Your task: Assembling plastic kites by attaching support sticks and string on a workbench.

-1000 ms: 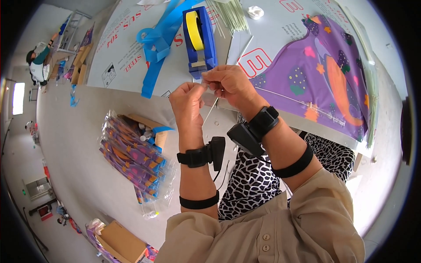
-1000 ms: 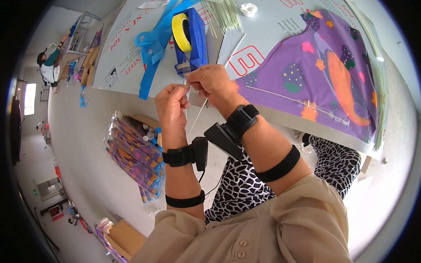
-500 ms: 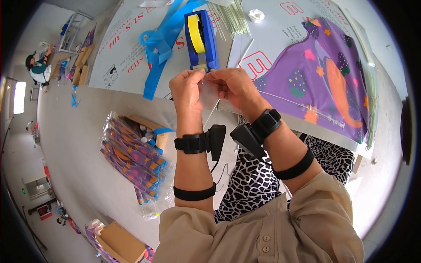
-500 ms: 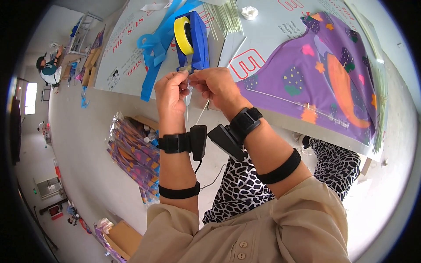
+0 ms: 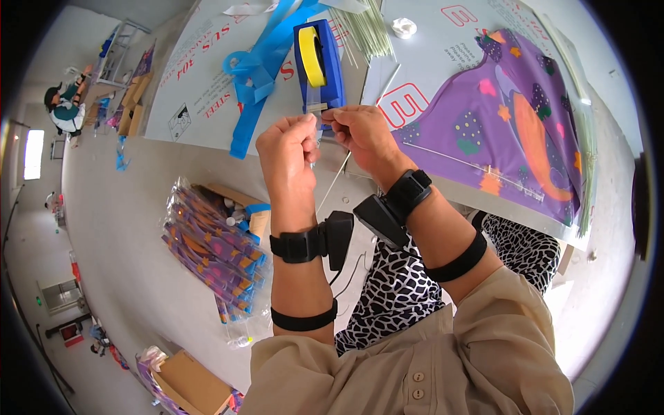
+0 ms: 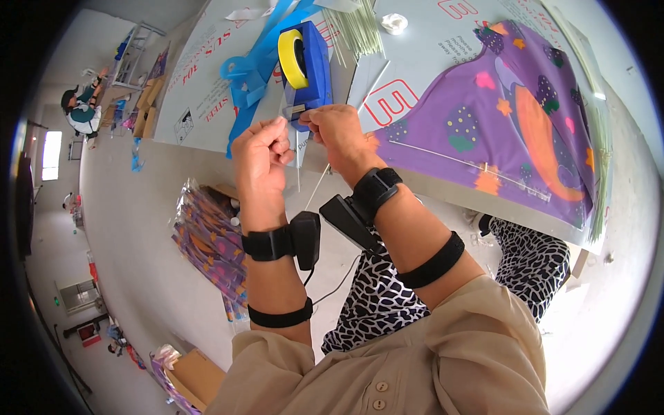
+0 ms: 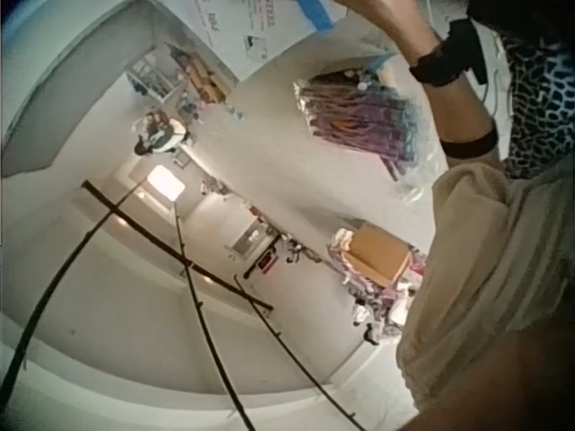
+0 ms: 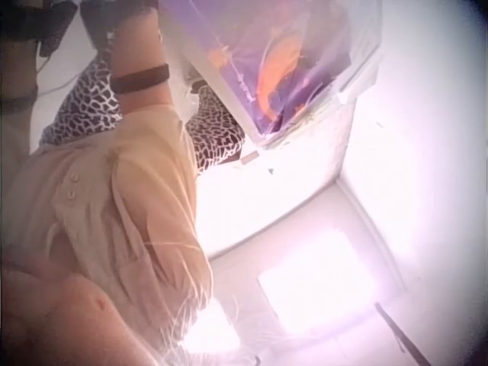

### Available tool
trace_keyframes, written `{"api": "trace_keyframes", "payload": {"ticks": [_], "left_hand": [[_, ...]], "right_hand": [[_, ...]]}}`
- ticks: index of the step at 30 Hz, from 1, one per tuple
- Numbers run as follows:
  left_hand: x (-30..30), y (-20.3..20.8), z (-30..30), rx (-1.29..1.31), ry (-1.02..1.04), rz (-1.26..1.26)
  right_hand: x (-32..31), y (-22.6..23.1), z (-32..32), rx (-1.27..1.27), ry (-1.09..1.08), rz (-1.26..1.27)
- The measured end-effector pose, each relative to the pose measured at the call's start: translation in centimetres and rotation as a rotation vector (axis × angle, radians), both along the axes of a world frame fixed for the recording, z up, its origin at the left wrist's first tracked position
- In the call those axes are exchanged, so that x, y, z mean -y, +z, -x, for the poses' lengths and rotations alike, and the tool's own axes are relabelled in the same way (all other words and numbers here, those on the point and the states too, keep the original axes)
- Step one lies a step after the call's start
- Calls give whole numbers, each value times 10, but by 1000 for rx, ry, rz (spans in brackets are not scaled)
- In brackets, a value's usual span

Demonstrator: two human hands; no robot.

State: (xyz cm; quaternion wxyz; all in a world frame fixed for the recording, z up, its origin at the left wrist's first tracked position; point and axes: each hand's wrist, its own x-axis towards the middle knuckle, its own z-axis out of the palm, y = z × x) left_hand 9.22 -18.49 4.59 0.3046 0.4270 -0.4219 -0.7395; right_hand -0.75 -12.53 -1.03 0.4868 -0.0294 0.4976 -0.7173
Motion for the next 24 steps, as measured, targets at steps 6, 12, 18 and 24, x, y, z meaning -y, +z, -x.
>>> {"api": "trace_keyframes", "payload": {"ticks": [6, 12, 18, 24], "left_hand": [[-13, -13, -27, 15, -13, -69], [-24, -17, -40, -3, -17, -137], [-19, -38, -51, -84, -34, -317], [-18, -43, -54, -70, -35, -314]], "right_hand": [[-9, 5, 1, 29, 69, 19], [-8, 10, 2, 67, 47, -32], [-14, 20, -5, 59, 171, -113], [-23, 11, -22, 77, 225, -90]]}}
